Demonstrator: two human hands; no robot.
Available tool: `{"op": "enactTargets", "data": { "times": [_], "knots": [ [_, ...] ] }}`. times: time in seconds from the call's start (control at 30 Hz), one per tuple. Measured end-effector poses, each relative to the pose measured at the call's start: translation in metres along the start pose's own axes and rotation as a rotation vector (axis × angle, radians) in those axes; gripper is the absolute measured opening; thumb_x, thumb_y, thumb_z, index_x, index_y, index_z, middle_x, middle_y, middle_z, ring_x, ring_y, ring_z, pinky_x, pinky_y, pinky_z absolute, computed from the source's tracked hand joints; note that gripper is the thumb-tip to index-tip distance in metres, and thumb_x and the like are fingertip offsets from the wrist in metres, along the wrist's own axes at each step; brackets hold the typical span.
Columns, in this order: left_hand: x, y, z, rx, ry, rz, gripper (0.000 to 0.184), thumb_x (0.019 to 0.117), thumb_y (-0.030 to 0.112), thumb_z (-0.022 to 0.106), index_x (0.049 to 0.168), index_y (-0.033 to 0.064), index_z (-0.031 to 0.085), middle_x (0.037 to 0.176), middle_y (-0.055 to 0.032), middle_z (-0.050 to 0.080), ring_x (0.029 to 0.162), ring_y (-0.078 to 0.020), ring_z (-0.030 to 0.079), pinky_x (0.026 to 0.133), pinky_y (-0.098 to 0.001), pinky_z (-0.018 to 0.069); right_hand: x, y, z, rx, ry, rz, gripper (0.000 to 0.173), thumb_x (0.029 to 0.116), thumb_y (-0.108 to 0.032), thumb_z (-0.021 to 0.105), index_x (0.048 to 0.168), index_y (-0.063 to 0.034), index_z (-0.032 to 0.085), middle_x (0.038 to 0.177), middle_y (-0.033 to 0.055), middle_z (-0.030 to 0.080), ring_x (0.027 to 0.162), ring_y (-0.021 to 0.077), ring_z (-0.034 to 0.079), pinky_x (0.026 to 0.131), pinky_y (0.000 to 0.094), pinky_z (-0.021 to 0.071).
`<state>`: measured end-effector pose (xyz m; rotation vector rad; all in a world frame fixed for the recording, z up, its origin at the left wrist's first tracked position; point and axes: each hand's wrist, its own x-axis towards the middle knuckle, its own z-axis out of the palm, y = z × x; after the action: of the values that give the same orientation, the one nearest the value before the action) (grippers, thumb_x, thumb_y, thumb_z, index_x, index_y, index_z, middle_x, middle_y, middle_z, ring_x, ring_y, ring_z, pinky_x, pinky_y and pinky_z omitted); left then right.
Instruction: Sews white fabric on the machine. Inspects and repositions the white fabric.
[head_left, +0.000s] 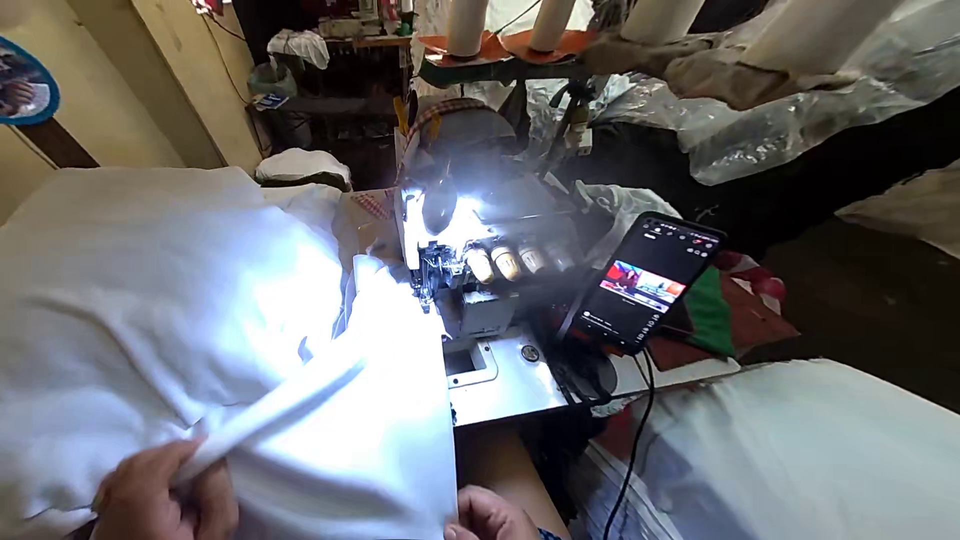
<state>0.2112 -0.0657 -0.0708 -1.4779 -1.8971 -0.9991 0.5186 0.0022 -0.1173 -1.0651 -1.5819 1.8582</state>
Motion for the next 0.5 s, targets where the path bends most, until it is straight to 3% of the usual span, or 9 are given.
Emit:
{"op": "enactTargets", "data": {
  "times": [0.1,0.13,0.17,0.23,0.3,0.4,0.5],
  "knots": [
    [0.053,0.013,0.038,0.063,0.009,-0.039,0.029,0.0971,0.016,0.058,0.111,-0.0081,0.066,0.107,-0.0347,0.062,0.106,-0.0519,0.059,0.092,-0.0603,0.0458,0.023,-0.007,0.001,0.012,0.050,-0.066,0.008,0.0939,-0.002,0.064,0.098,0.0028,0.068,0.085,0.0051,0.072,0.075,0.0110,0.071,0.073,0.0330,0.0621],
    [0.062,0.024,0.051,0.021,-0.023,-0.044,0.028,0.0964,0.012,0.059,0.112,-0.0088,0.068,0.113,-0.0357,0.062,0.109,-0.0551,0.059,0.092,-0.0648,0.0461,0.031,-0.010,0.001,0.019,0.068,-0.070,0.007,0.0938,-0.002,0.064,0.097,0.0029,0.068,0.084,0.0055,0.072,0.075,0.0120,0.072,0.073,0.0335,0.0625],
    [0.064,0.039,0.064,-0.033,-0.061,-0.019,0.026,0.0954,0.011,0.058,0.109,-0.0069,0.071,0.114,-0.0316,0.065,0.109,-0.0511,0.062,0.092,-0.0625,0.0492,0.039,-0.014,0.000,0.032,0.085,-0.061,0.008,0.0940,-0.002,0.064,0.099,0.0033,0.068,0.084,0.0060,0.072,0.075,0.0129,0.072,0.073,0.0341,0.0631],
    [0.056,0.077,0.087,-0.164,-0.165,0.100,0.025,0.0958,0.015,0.057,0.102,0.0018,0.077,0.108,-0.0170,0.074,0.101,-0.0340,0.071,0.090,-0.0498,0.0561,0.054,-0.022,-0.002,0.067,0.126,-0.056,0.016,0.0929,0.000,0.064,0.108,0.0040,0.066,0.085,0.0058,0.072,0.074,0.0136,0.072,0.073,0.0344,0.0632],
    [0.047,0.105,0.108,-0.222,-0.258,0.194,0.031,0.0991,0.025,0.052,0.105,0.0125,0.079,0.111,-0.0047,0.077,0.100,-0.0219,0.074,0.087,-0.0437,0.0566,0.069,-0.029,-0.005,0.088,0.168,-0.096,0.032,0.0910,0.002,0.065,0.121,0.0019,0.056,0.082,0.0036,0.071,0.071,0.0126,0.071,0.069,0.0334,0.0621],
    [0.051,0.108,0.132,-0.228,-0.324,0.151,0.035,0.1003,0.031,0.051,0.111,0.0141,0.079,0.117,-0.0016,0.076,0.103,-0.0203,0.073,0.086,-0.0462,0.0579,0.093,-0.037,-0.013,0.030,0.225,-0.238,0.039,0.0887,0.002,0.068,0.122,-0.0043,0.049,0.077,-0.0009,0.068,0.063,0.0079,0.066,0.060,0.0276,0.0572],
    [0.073,0.097,0.147,-0.264,-0.407,0.070,0.034,0.0966,0.029,0.053,0.114,0.0149,0.079,0.122,0.0003,0.074,0.118,-0.0187,0.068,0.100,-0.0477,0.0549,0.118,-0.046,-0.023,-0.143,0.247,-0.448,0.028,0.0922,-0.003,0.066,0.120,-0.0021,0.061,0.085,0.0008,0.070,0.066,0.0065,0.067,0.060,0.0250,0.0600]
  ]
}}
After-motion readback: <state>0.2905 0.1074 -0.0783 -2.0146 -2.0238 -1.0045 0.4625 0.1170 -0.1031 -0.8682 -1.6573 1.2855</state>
